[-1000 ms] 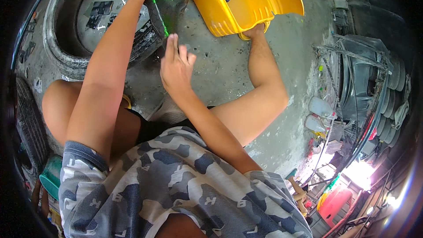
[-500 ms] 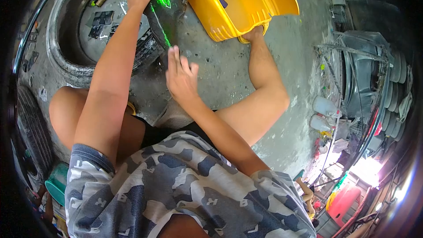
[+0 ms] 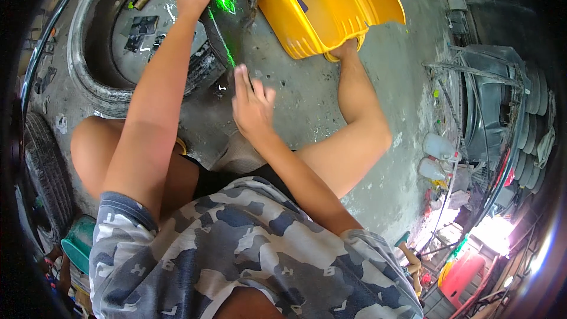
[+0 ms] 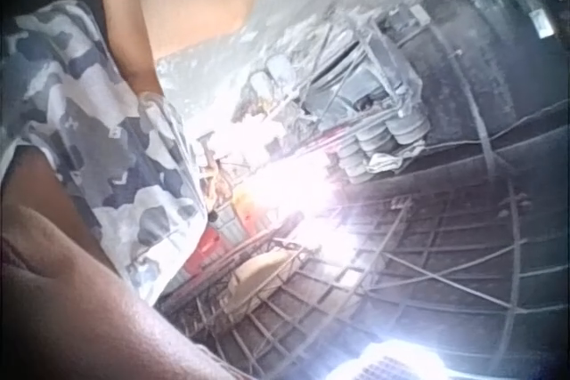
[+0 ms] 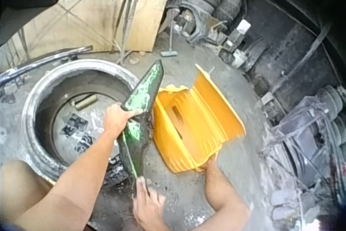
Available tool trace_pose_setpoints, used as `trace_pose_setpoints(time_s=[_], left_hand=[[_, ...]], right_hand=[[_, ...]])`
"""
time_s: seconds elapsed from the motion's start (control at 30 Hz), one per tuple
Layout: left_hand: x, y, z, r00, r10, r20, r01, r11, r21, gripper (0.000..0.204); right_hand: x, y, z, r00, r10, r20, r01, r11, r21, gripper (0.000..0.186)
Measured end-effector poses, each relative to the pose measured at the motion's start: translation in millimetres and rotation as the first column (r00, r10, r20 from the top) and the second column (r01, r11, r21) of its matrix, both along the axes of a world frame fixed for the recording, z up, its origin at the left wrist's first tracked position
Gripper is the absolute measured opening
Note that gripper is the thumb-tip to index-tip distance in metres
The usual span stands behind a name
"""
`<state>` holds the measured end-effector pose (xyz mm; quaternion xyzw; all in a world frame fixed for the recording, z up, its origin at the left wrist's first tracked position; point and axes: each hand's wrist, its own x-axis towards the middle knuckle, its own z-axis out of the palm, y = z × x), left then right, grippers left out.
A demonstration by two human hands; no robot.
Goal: The recorder is wet-sanding a motorcycle fairing part with green and black patterns using a piece of sandpaper and water.
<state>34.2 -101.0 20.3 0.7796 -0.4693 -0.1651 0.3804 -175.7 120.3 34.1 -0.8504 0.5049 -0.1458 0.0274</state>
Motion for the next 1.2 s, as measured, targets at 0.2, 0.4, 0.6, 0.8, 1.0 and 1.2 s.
trace_pose_setpoints(time_s=[0.2,0.4,0.6,0.8,1.0,1.2], left_hand=[[-2.6,3.8,10.5,0.996,0.028,-0.082,-0.019,0.995,0.099,0.093],[-5.2,5.4,14.2,1.0,0.0,-0.002,0.0,0.998,0.055,0.092],[-7.0,6.8,15.9,1.0,-0.005,0.02,0.004,0.999,0.042,0.091],[-3.1,11.1,17.2,0.999,0.017,-0.05,-0.012,0.996,0.084,0.091],[-7.7,6.4,13.9,0.999,0.002,-0.051,0.001,0.998,0.064,0.092],[-6.6,7.9,16.7,0.997,0.004,-0.083,0.004,0.995,0.097,0.091]], right_hand=[[10.7,-16.3,5.1,0.998,0.064,-0.003,-0.064,0.997,-0.051,0.066],[-18.0,4.2,-12.5,0.979,0.147,-0.137,-0.173,0.964,-0.203,0.057],[-7.6,-43.7,12.7,0.762,-0.449,0.467,0.217,0.856,0.469,0.041],[-3.1,7.3,8.6,0.988,0.008,-0.153,-0.011,1.0,-0.021,0.057],[9.9,-2.1,-0.4,0.978,-0.134,-0.16,0.115,0.986,-0.124,0.065],[0.1,6.4,-8.5,0.965,-0.029,-0.26,-0.021,0.982,-0.187,0.059]])
